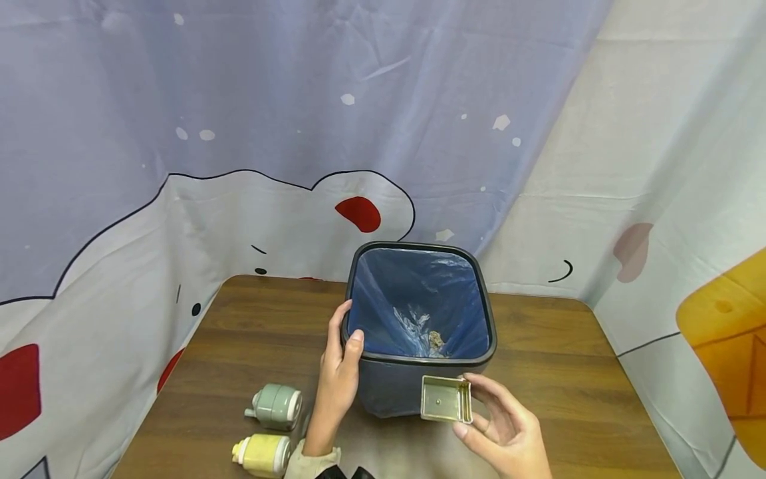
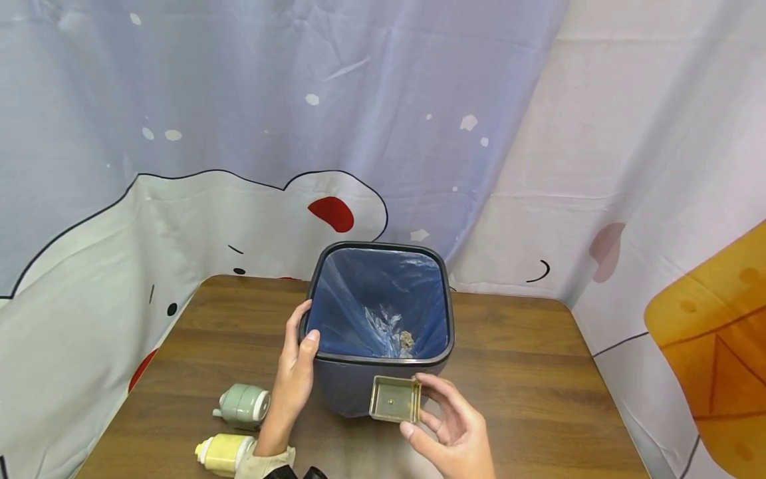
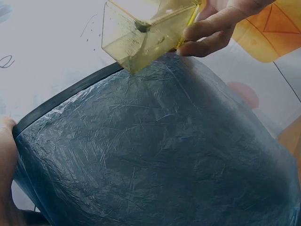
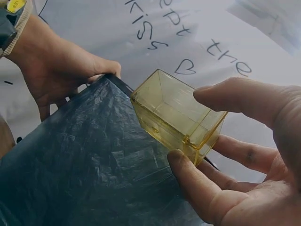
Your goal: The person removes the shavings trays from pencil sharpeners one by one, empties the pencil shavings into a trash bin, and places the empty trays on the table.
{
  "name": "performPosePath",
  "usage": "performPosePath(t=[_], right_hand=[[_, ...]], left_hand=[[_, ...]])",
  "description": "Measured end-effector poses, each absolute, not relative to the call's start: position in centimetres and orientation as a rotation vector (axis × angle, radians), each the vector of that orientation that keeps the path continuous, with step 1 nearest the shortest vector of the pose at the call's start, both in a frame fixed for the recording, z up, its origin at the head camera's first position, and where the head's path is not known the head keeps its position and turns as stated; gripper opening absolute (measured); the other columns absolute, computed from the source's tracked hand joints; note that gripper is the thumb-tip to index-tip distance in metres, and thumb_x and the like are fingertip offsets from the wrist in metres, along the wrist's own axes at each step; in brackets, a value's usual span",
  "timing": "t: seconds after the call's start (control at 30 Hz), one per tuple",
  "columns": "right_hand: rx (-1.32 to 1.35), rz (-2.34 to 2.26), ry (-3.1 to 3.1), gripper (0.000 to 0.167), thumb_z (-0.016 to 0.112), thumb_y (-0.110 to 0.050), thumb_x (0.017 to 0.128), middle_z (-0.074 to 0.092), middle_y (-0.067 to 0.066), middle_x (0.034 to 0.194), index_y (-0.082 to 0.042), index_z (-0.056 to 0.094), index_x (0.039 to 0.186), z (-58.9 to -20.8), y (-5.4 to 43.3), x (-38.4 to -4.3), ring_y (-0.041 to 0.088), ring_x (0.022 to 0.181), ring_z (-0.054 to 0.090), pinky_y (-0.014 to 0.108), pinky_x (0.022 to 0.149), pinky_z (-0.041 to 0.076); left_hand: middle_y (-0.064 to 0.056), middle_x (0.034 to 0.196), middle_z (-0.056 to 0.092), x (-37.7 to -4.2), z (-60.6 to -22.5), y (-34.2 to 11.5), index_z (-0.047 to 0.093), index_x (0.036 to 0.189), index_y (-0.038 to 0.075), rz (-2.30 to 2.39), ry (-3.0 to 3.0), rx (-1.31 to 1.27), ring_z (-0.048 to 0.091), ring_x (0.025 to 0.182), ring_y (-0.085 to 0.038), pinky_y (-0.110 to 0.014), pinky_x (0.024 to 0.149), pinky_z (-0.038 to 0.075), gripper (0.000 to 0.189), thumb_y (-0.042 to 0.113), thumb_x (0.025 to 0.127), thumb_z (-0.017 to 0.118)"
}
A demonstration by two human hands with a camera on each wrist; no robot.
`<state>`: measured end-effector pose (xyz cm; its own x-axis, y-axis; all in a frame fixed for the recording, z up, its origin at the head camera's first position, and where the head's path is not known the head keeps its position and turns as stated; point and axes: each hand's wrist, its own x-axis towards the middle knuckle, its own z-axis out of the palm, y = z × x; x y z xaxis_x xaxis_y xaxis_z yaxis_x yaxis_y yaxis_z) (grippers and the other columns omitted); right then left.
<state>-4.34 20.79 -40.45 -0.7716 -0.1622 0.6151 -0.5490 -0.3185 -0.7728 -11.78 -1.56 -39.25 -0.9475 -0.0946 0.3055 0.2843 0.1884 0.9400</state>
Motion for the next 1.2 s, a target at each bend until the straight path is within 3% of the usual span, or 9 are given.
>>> performPosePath(t=[0.1,0.57,0.87,1.2], right_hand=[[0.896,2.191,-1.667,0.059,0.053,0.032,0.068,0.043,0.030,0.126,0.026,0.033,0.122,-40.8,20.8,-4.3,0.028,0.118,0.047,0.037,0.086,0.047],[0.871,2.251,-1.662,0.058,0.054,0.029,0.069,0.042,0.031,0.126,0.025,0.032,0.123,-42.6,20.8,-4.6,0.027,0.119,0.047,0.039,0.088,0.045],[0.827,2.271,-1.732,0.057,0.058,0.024,0.072,0.043,0.030,0.125,0.023,0.033,0.123,-43.7,20.8,-4.6,0.026,0.117,0.048,0.038,0.085,0.048],[0.747,2.322,-1.876,0.056,0.060,0.020,0.073,0.049,0.017,0.123,0.020,0.034,0.123,-45.2,20.9,-4.7,0.018,0.113,0.052,0.036,0.081,0.050]], left_hand=[[-0.023,0.114,0.055,-11.7,-39.2,-1.5,0.033,0.141,0.019,-1.825,-2.181,-0.176,0.048,0.100,-0.029,-0.050,0.088,0.037,0.047,0.019,0.095,0.044],[-0.018,0.131,0.048,-11.7,-39.1,-1.6,0.034,0.140,0.018,-1.824,-2.181,-0.183,0.049,0.107,-0.030,-0.053,0.090,0.036,0.046,0.020,0.095,0.044],[-0.004,0.135,0.046,-13.2,-42.5,-2.0,0.030,0.140,0.035,-1.807,-2.190,-0.197,0.048,0.110,-0.023,-0.051,0.090,0.037,0.048,0.026,0.096,0.045],[-0.001,0.138,0.044,-13.4,-42.8,-2.0,0.030,0.139,0.038,-1.800,-2.174,-0.217,0.048,0.113,-0.023,-0.052,0.091,0.036,0.046,0.030,0.096,0.044]])
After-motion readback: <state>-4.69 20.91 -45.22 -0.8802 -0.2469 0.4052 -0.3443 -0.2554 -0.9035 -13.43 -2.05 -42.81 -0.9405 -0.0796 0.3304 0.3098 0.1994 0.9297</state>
